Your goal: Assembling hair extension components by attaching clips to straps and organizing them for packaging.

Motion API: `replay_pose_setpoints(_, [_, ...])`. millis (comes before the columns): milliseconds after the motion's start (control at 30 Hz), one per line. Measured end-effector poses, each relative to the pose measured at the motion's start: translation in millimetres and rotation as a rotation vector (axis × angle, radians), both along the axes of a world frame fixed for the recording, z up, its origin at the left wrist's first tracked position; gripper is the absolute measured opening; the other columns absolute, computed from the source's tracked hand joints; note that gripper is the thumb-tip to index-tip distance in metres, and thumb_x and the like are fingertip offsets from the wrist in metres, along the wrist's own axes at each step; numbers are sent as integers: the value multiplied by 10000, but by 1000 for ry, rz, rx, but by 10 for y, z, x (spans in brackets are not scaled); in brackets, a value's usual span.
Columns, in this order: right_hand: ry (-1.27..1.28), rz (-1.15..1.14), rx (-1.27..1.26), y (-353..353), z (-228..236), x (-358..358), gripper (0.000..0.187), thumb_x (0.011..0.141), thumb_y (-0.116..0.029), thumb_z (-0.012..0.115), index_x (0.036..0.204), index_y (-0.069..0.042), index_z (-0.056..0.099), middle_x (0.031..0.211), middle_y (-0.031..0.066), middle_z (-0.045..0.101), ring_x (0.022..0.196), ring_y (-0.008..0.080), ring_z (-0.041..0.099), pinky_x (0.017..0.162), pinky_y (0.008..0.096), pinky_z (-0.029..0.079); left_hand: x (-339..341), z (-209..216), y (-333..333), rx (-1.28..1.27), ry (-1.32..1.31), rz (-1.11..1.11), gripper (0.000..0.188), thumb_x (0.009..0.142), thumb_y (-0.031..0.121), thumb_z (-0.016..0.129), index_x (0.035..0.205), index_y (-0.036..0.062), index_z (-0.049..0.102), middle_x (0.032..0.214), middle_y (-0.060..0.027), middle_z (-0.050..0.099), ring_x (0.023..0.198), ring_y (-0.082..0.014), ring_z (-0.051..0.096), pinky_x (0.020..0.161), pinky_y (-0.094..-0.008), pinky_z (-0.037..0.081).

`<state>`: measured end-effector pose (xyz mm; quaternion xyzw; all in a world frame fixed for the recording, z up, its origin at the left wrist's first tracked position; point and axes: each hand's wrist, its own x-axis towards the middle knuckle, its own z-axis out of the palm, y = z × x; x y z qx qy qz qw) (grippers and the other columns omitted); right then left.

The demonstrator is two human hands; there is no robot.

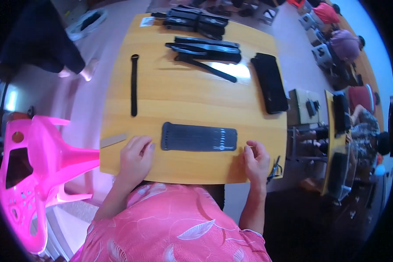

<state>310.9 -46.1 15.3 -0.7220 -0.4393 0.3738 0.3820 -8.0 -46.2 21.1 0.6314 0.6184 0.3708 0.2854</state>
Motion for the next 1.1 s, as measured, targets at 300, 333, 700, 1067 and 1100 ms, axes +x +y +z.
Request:
replay_pose_setpoints(300, [-588,782,432,-144,-27,-1023,696,779,-201,672,1326,94,358,1370,274,384,1320,426,319,1085,497,267,226,-102,-11,248,289,-541,521,794,112,647,1242,-74,459,1357,-280,393,1283,-416,377,1059,-447,325])
replay_pose_setpoints(333, [-594,777,436,-182,-45,-970,696,779,-201,672,1326,94,358,1370,274,384,1320,426,319,1085,497,267,187,-198,-7,212,307,-554,560,802,140,645,1274,-69,429,1386,-269,365,1299,-415,356,1066,-485,297])
replay_pose_setpoints(700, [-598,722,220,-134,173,-335,676,821,-221,652,1345,74,342,1381,280,361,1304,401,342,1074,450,285,117,-150,-41,23,625,-565,742,861,458,545,1364,-49,342,1492,-228,217,1394,-362,200,1026,-695,22])
replay_pose_setpoints(1067, [-734,466,625,1800,14,-851,240,774,-95,630,997,-15,599,954,170,602,931,341,554,798,416,469,-69,-81,-124,249,128,-354,564,825,263,666,1239,-66,468,1355,-272,414,1280,-422,383,1043,-577,252])
replay_pose_setpoints(1100, [-814,471,589,1922,-49,-901,204,765,-103,623,954,-25,610,908,158,596,916,333,543,786,417,461,-91,-75,-140,255,133,-350,564,825,263,666,1239,-66,468,1355,-272,414,1280,-422,383,1043,-577,252])
